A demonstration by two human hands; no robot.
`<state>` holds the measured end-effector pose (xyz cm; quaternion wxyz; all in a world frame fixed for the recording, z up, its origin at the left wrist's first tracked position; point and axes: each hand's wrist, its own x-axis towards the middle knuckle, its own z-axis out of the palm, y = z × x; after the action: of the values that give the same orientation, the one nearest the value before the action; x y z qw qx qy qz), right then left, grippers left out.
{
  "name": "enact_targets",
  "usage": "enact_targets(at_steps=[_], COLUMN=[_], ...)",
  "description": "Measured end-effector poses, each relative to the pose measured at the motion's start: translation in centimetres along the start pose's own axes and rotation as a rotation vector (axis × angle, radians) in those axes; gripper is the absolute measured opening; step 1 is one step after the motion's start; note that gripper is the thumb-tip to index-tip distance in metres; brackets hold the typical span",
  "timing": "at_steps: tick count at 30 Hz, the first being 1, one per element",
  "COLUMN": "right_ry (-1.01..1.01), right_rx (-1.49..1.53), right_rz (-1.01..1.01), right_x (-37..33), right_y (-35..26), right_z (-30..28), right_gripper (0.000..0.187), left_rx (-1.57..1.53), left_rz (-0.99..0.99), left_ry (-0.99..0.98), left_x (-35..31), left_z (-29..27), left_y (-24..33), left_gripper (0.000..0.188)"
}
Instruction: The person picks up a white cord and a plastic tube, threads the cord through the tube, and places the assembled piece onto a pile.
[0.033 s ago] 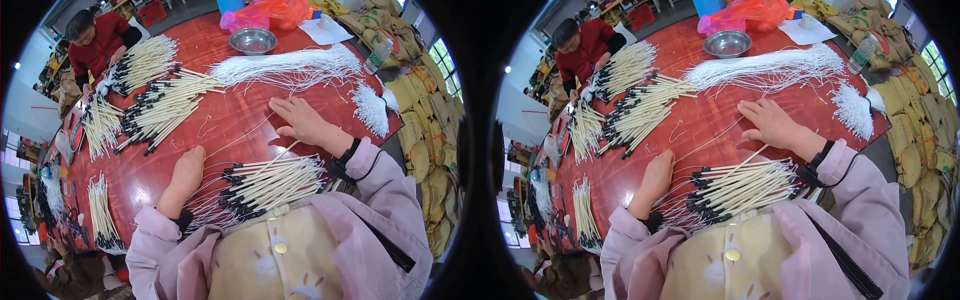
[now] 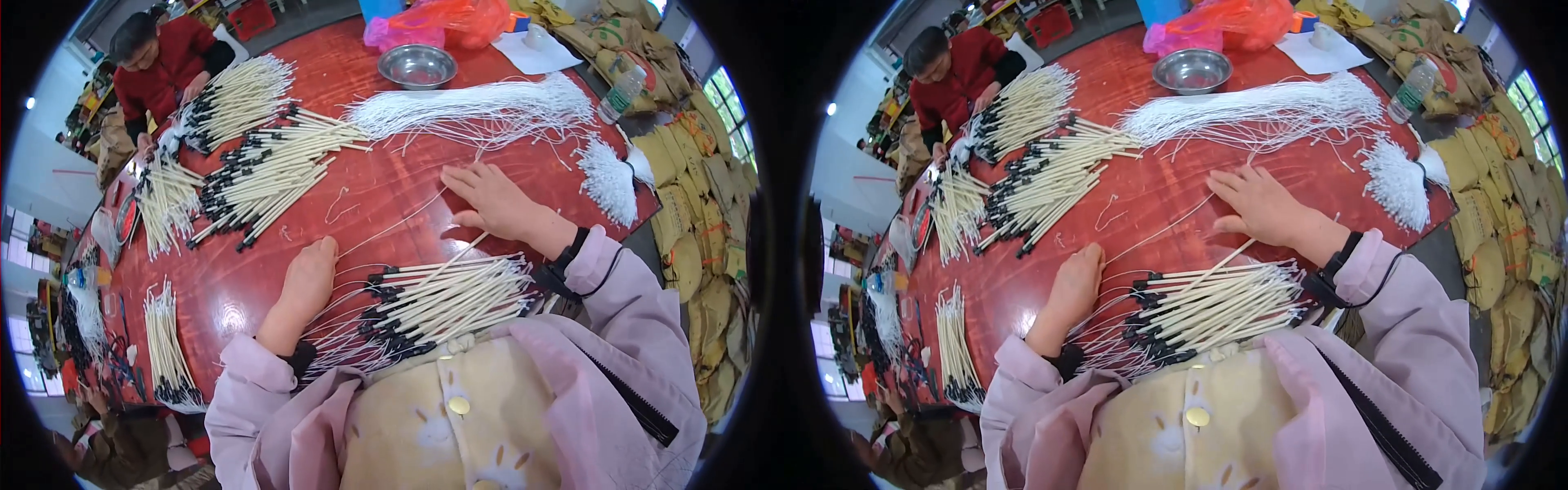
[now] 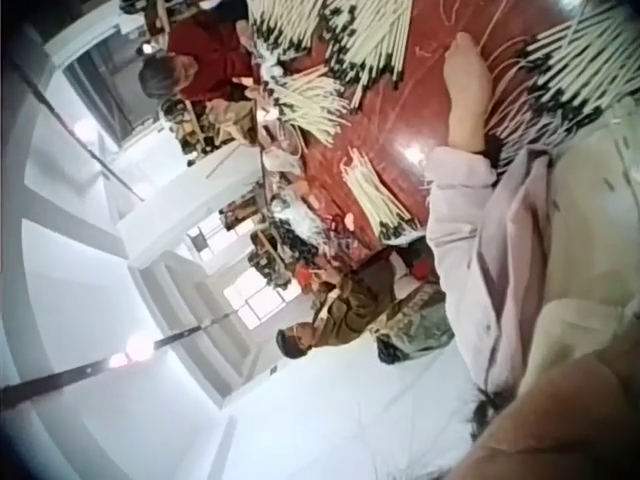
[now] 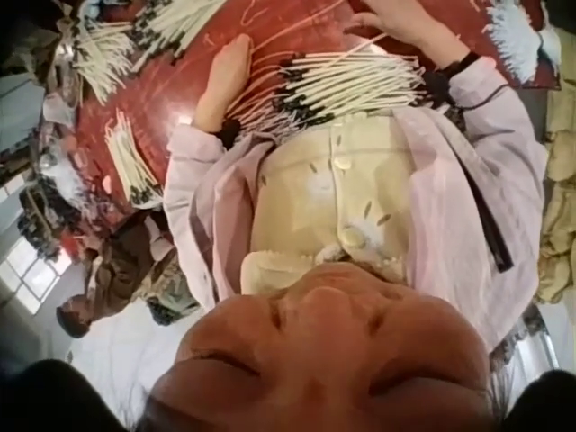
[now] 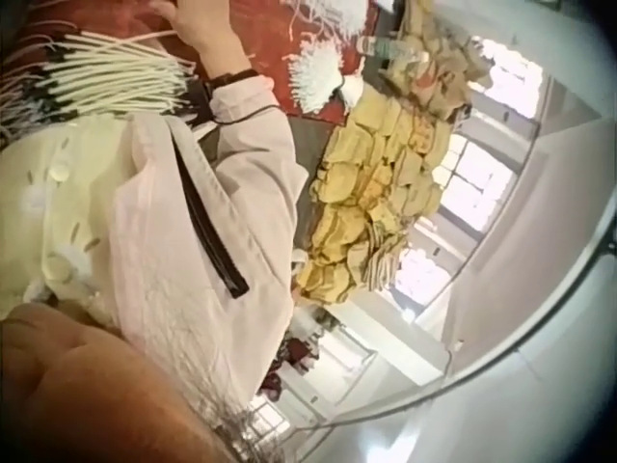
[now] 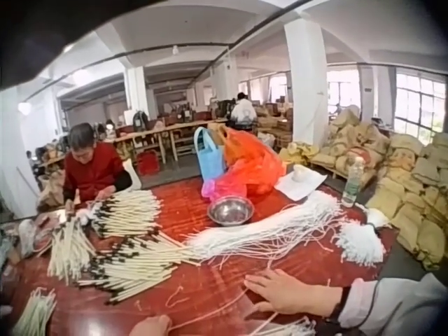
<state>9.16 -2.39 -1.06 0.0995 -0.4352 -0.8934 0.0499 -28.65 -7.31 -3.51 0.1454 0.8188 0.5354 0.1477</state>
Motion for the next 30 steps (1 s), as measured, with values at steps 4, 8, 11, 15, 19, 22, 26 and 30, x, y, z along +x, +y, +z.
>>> enact_targets(at_steps=[4, 8, 11, 15, 19, 22, 26, 30], right_ry=[-0.125, -0.183, -0.185, -0.168, -0.156, -0.12, -0.128, -0.117], right_rx=[-0.059, -0.037, -0.026, -0.033, -0.043, -0.022, -0.02, -0.022], right_rz=[-0.076, -0.031, -0.023, -0.038, -0.054, -0.081, -0.087, -0.055], right_x=[-0.6, -1.5, -1.3, -0.9, -1.4, -1.3, -0.8, -1.3], right_y=[-0.6, -1.4, -1.6, -1.6, -1.1, -1.4, -1.8, -1.8], right_z=[0.8, -0.5, -0.6, -0.2, -0.3, -0.2, -0.1, 0.1], right_gripper=[0.075, 0.076, 0.076, 0.076, 0.076, 0.076, 0.076, 0.076], left_rx=[-0.032, -0.252, -0.192, -0.082, 0.079, 0.296, 0.628, 0.621], left_rz=[-0.029, -0.163, -0.266, -0.361, -0.29, -0.085, -0.079, 0.068], left_ry=[0.017, 0.087, 0.098, 0.016, 0.055, 0.356, 0.245, 0.242], left_x=[-0.7, -0.9, -1.3, -0.7, 1.8, 4.5, 6.6, 7.3], left_z=[0.2, -0.1, 0.5, -0.4, -2.5, -3.5, -3.9, -3.8], left_y=[-0.1, -0.1, -0.8, -0.2, -1.7, -4.5, -9.3, -10.5], left_gripper=[0.006, 0.011, 0.017, 0.016, 0.023, 0.019, 0.016, 0.016])
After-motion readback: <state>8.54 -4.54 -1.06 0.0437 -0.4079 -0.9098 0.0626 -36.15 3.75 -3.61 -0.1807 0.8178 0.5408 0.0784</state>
